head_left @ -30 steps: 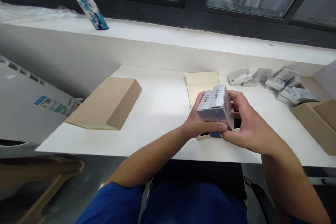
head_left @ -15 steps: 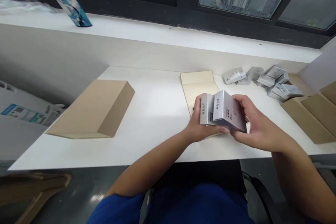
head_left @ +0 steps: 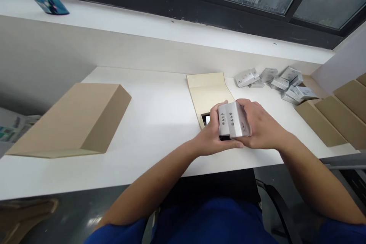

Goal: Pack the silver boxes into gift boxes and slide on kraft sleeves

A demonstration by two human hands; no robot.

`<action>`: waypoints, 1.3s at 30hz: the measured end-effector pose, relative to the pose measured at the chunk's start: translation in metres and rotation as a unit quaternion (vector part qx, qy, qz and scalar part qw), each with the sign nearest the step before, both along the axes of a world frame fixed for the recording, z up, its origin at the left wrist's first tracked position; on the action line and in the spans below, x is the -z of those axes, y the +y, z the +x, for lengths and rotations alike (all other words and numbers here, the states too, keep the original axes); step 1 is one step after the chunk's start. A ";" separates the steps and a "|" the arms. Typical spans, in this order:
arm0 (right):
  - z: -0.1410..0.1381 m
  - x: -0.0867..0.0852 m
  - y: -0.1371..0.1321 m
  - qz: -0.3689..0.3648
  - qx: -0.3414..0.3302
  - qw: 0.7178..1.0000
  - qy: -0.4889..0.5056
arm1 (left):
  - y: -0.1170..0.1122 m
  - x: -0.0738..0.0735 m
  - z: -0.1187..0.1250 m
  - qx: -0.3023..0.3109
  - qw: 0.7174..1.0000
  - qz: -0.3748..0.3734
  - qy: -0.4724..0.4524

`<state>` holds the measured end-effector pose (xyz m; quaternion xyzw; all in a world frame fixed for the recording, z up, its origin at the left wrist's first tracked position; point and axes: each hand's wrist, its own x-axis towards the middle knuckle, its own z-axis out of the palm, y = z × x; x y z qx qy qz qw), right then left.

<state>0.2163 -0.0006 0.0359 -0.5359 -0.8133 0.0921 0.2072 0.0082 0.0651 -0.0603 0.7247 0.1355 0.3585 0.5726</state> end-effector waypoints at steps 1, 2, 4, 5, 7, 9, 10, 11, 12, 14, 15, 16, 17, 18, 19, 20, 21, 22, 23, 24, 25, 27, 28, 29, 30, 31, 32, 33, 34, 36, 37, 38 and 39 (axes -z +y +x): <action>0.007 0.001 0.004 -0.019 0.024 0.999 -0.010 | 0.006 -0.001 -0.002 -0.016 0.998 0.043 0.037; 0.016 0.001 0.009 -0.043 0.056 0.997 -0.025 | 0.012 -0.001 -0.003 -0.038 0.992 0.089 0.077; 0.031 0.001 0.021 -0.106 0.118 0.985 -0.073 | 0.022 -0.003 -0.006 -0.081 0.969 0.164 0.164; 0.037 0.000 0.027 -0.141 0.137 0.975 -0.103 | 0.026 -0.004 -0.007 -0.092 0.955 0.190 0.207; 0.041 -0.003 0.038 -0.206 0.140 0.955 -0.163 | 0.031 -0.007 -0.009 -0.091 0.929 0.221 0.284; 0.036 -0.006 0.044 -0.245 0.124 0.936 -0.218 | 0.033 -0.011 -0.011 -0.086 0.905 0.242 0.339; 0.032 -0.007 0.046 -0.251 0.123 0.929 -0.243 | 0.033 -0.012 -0.011 -0.089 0.894 0.254 0.358; 0.028 -0.008 0.047 -0.249 0.125 0.923 -0.264 | 0.032 -0.014 -0.011 -0.094 0.884 0.266 0.373; 0.024 -0.008 0.048 -0.242 0.124 0.920 -0.281 | 0.032 -0.015 -0.010 -0.099 0.873 0.280 0.387; 0.019 -0.005 0.049 -0.215 0.112 0.923 -0.300 | 0.030 -0.018 -0.008 -0.108 0.848 0.311 0.415; 0.018 -0.002 0.049 -0.205 0.103 0.925 -0.303 | 0.029 -0.019 -0.006 -0.111 0.834 0.326 0.431; 0.018 0.001 0.048 -0.201 0.096 0.927 -0.301 | 0.027 -0.020 -0.005 -0.114 0.819 0.338 0.450; 0.019 0.005 0.048 -0.207 0.090 0.930 -0.291 | 0.026 -0.022 -0.005 -0.116 0.803 0.346 0.472; 0.020 0.009 0.048 -0.219 0.081 0.933 -0.274 | 0.025 -0.025 -0.006 -0.118 0.786 0.350 0.495; 0.021 0.013 0.047 -0.235 0.068 0.937 -0.250 | 0.024 -0.027 -0.008 -0.118 0.770 0.350 0.520; 0.023 0.016 0.046 -0.250 0.051 0.941 -0.221 | 0.023 -0.030 -0.011 -0.117 0.754 0.347 0.545; 0.023 0.020 0.045 -0.259 0.031 0.946 -0.190 | 0.023 -0.033 -0.016 -0.114 0.742 0.343 0.565; 0.024 0.023 0.044 -0.261 0.013 0.951 -0.164 | 0.022 -0.036 -0.022 -0.105 0.734 0.337 0.580; 0.023 0.026 0.043 -0.254 0.002 0.956 -0.149 | 0.022 -0.039 -0.027 -0.091 0.732 0.329 0.589; 0.023 0.029 0.042 -0.245 -0.002 0.959 -0.145 | 0.022 -0.041 -0.032 -0.076 0.735 0.322 0.592; 0.021 0.031 0.041 -0.235 0.000 0.960 -0.153 | 0.021 -0.042 -0.036 -0.065 0.743 0.316 0.586; 0.017 0.033 0.041 -0.220 0.012 0.957 -0.191 | 0.018 -0.042 -0.037 -0.071 0.768 0.321 0.549; 0.015 0.033 0.042 -0.215 0.018 0.953 -0.213 | 0.017 -0.040 -0.034 -0.081 0.781 0.332 0.522; 0.013 0.033 0.043 -0.213 0.024 0.948 -0.233 | 0.015 -0.038 -0.029 -0.083 0.794 0.346 0.492; 0.012 0.032 0.044 -0.215 0.027 0.944 -0.251 | 0.013 -0.035 -0.023 -0.072 0.807 0.359 0.463; 0.013 0.031 0.046 -0.221 0.025 0.939 -0.262 | 0.013 -0.033 -0.017 -0.050 0.819 0.366 0.440; 0.015 0.030 0.049 -0.235 0.016 0.935 -0.264 | 0.013 -0.030 -0.010 -0.023 0.828 0.366 0.424; 0.019 0.028 0.051 -0.257 -0.001 0.932 -0.257 | 0.013 -0.028 -0.004 0.000 0.836 0.359 0.415; 0.025 0.026 0.054 -0.284 -0.022 0.928 -0.239 | 0.014 -0.026 0.001 0.012 0.842 0.350 0.411; 0.037 0.021 0.058 -0.334 -0.056 0.921 -0.191 | 0.017 -0.024 0.007 0.008 0.849 0.335 0.408; 0.043 0.019 0.058 -0.351 -0.062 0.919 -0.169 | 0.018 -0.024 0.008 0.003 0.851 0.333 0.407; 0.047 0.016 0.059 -0.362 -0.061 0.918 -0.151 | 0.019 -0.024 0.008 -0.001 0.851 0.333 0.406; 0.049 0.015 0.058 -0.370 -0.058 0.917 -0.135 | 0.019 -0.024 0.008 -0.004 0.851 0.334 0.405</action>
